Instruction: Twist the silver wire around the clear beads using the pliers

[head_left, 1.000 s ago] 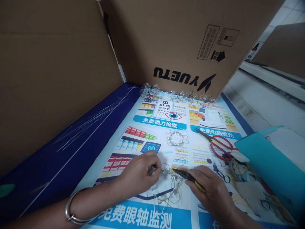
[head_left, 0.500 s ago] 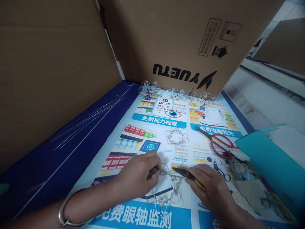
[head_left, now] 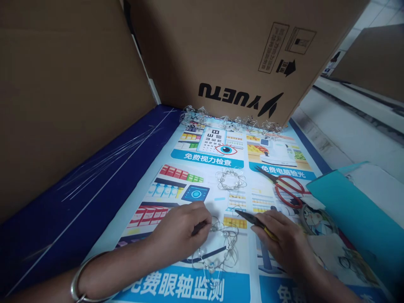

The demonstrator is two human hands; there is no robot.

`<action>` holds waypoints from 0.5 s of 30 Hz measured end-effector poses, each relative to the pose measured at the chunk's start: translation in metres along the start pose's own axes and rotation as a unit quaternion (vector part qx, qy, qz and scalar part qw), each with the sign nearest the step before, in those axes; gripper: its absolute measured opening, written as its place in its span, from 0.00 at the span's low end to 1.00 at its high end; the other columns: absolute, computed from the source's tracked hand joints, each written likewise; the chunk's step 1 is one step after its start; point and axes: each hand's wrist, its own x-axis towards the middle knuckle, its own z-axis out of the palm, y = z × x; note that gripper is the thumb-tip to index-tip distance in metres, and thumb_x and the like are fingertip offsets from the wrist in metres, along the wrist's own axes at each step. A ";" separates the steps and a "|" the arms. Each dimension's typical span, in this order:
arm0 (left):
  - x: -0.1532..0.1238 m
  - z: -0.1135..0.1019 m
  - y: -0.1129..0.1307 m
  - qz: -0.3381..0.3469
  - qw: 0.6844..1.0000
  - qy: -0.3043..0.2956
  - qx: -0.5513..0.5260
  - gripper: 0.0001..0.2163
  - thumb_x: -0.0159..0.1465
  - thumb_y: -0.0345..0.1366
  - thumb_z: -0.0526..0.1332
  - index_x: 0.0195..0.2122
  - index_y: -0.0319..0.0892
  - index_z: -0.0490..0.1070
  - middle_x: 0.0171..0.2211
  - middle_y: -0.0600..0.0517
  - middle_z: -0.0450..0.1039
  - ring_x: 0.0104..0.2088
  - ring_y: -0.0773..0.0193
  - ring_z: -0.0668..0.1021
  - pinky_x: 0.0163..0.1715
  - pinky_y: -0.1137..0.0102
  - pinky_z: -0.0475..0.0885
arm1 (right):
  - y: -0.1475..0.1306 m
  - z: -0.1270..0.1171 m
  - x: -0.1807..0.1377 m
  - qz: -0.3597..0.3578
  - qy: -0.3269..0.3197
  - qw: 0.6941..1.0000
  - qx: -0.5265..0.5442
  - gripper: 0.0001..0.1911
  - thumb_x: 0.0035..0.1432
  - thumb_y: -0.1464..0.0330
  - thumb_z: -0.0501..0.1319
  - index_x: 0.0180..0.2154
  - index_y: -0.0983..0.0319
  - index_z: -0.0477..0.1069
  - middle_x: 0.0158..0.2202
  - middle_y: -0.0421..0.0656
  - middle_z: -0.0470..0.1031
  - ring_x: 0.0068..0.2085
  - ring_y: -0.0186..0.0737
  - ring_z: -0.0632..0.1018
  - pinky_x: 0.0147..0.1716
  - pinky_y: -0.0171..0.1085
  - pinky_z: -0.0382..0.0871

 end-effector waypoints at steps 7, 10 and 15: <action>0.002 0.000 -0.001 -0.002 1.000 0.003 -0.004 0.06 0.58 0.28 0.52 0.28 0.41 0.67 0.26 0.54 0.65 0.26 0.67 0.67 0.25 0.73 0.59 | 0.008 -0.015 -0.003 -0.019 -0.081 0.985 -0.149 0.13 0.59 0.63 0.53 0.43 0.61 0.69 0.38 0.48 0.72 0.37 0.44 0.73 0.32 0.39 0.67; 0.000 0.000 -0.001 -0.002 1.000 0.000 -0.003 0.06 0.58 0.28 0.52 0.28 0.41 0.67 0.26 0.54 0.65 0.26 0.67 0.67 0.25 0.73 0.58 | 0.008 -0.019 -0.004 -0.020 -0.090 0.980 -0.175 0.12 0.59 0.63 0.53 0.42 0.61 0.69 0.37 0.48 0.71 0.36 0.44 0.72 0.32 0.39 0.66; -0.001 -0.001 0.000 -0.006 1.000 -0.003 -0.005 0.07 0.58 0.28 0.52 0.28 0.41 0.67 0.26 0.54 0.65 0.26 0.67 0.68 0.25 0.74 0.58 | 0.006 -0.029 -0.004 -0.012 -0.114 0.974 -0.194 0.12 0.60 0.62 0.52 0.41 0.60 0.68 0.36 0.46 0.70 0.36 0.43 0.71 0.30 0.38 0.63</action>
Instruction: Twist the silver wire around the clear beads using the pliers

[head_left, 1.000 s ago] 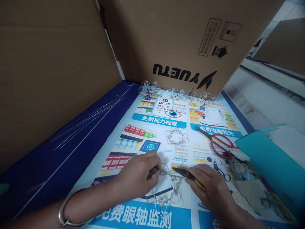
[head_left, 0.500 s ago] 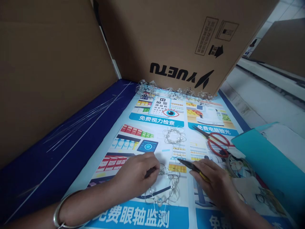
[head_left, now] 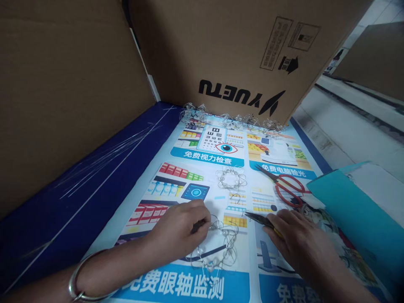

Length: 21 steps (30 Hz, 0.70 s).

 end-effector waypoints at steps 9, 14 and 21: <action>0.002 0.000 0.000 0.002 1.000 0.009 -0.008 0.07 0.56 0.27 0.52 0.27 0.40 0.68 0.26 0.54 0.67 0.26 0.68 0.68 0.25 0.74 0.59 | 0.008 -0.021 -0.004 0.005 -0.008 1.000 -0.006 0.10 0.58 0.61 0.52 0.35 0.58 0.68 0.31 0.43 0.68 0.33 0.42 0.70 0.31 0.39 0.58; 0.001 0.001 -0.001 0.006 1.000 0.017 -0.004 0.07 0.56 0.26 0.52 0.26 0.40 0.68 0.25 0.54 0.66 0.25 0.68 0.68 0.24 0.74 0.59 | 0.014 -0.024 -0.006 0.005 0.000 1.000 -0.015 0.09 0.58 0.61 0.53 0.33 0.58 0.67 0.30 0.42 0.67 0.32 0.41 0.69 0.30 0.39 0.57; 0.002 0.002 -0.004 -0.007 1.000 0.017 -0.017 0.07 0.58 0.29 0.52 0.26 0.40 0.67 0.25 0.54 0.66 0.25 0.68 0.68 0.24 0.74 0.59 | 0.006 -0.035 -0.003 0.000 0.042 0.999 0.018 0.08 0.59 0.62 0.53 0.36 0.59 0.67 0.32 0.43 0.69 0.35 0.42 0.70 0.32 0.39 0.59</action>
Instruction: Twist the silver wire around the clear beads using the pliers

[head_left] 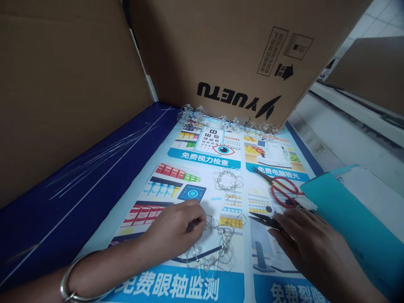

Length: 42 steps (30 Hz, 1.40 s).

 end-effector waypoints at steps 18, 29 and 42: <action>0.001 0.002 0.003 0.001 0.999 0.021 0.039 0.07 0.57 0.30 0.52 0.27 0.40 0.69 0.26 0.53 0.67 0.26 0.67 0.69 0.25 0.73 0.61 | -0.060 0.016 0.025 -0.123 0.013 0.992 -0.025 0.07 0.51 0.73 0.59 0.36 0.61 0.69 0.30 0.43 0.67 0.33 0.42 0.68 0.30 0.40 0.56; -0.001 0.001 0.002 0.007 0.999 0.013 0.033 0.06 0.55 0.28 0.52 0.27 0.40 0.68 0.25 0.53 0.67 0.25 0.68 0.69 0.25 0.74 0.61 | -0.053 0.012 0.028 -0.077 0.091 0.992 0.028 0.09 0.59 0.67 0.54 0.40 0.61 0.69 0.33 0.45 0.69 0.35 0.43 0.69 0.33 0.40 0.59; 0.001 0.000 0.002 0.004 0.999 0.013 0.038 0.06 0.56 0.28 0.53 0.25 0.40 0.68 0.25 0.53 0.67 0.25 0.68 0.68 0.25 0.74 0.61 | -0.052 0.021 0.026 -0.122 0.052 0.990 0.041 0.07 0.57 0.72 0.55 0.37 0.62 0.69 0.29 0.43 0.69 0.33 0.41 0.70 0.32 0.39 0.62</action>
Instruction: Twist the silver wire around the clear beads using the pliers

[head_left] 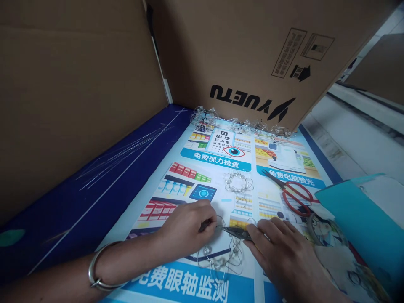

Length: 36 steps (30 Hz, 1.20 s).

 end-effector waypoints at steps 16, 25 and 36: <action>-0.001 -0.001 0.001 0.010 1.000 -0.005 -0.003 0.09 0.55 0.27 0.54 0.33 0.43 0.72 0.30 0.53 0.71 0.30 0.65 0.72 0.28 0.73 0.65 | 0.002 -0.009 0.001 -0.139 -0.004 0.988 -0.060 0.15 0.56 0.78 0.50 0.44 0.64 0.67 0.37 0.46 0.70 0.39 0.45 0.68 0.38 0.44 0.60; -0.002 0.000 0.001 0.054 0.997 -0.045 0.036 0.08 0.61 0.32 0.54 0.33 0.44 0.73 0.29 0.52 0.70 0.30 0.65 0.72 0.30 0.72 0.65 | 0.007 -0.009 -0.003 -0.114 -0.087 0.989 -0.029 0.14 0.56 0.77 0.53 0.45 0.62 0.65 0.38 0.45 0.68 0.40 0.44 0.68 0.39 0.44 0.60; -0.005 0.004 0.001 0.088 0.996 0.011 0.016 0.08 0.62 0.30 0.52 0.32 0.41 0.71 0.28 0.50 0.67 0.29 0.65 0.70 0.27 0.71 0.64 | 0.023 -0.020 0.000 -0.066 -0.083 0.994 0.013 0.08 0.58 0.71 0.54 0.41 0.59 0.67 0.34 0.42 0.67 0.35 0.41 0.68 0.33 0.41 0.59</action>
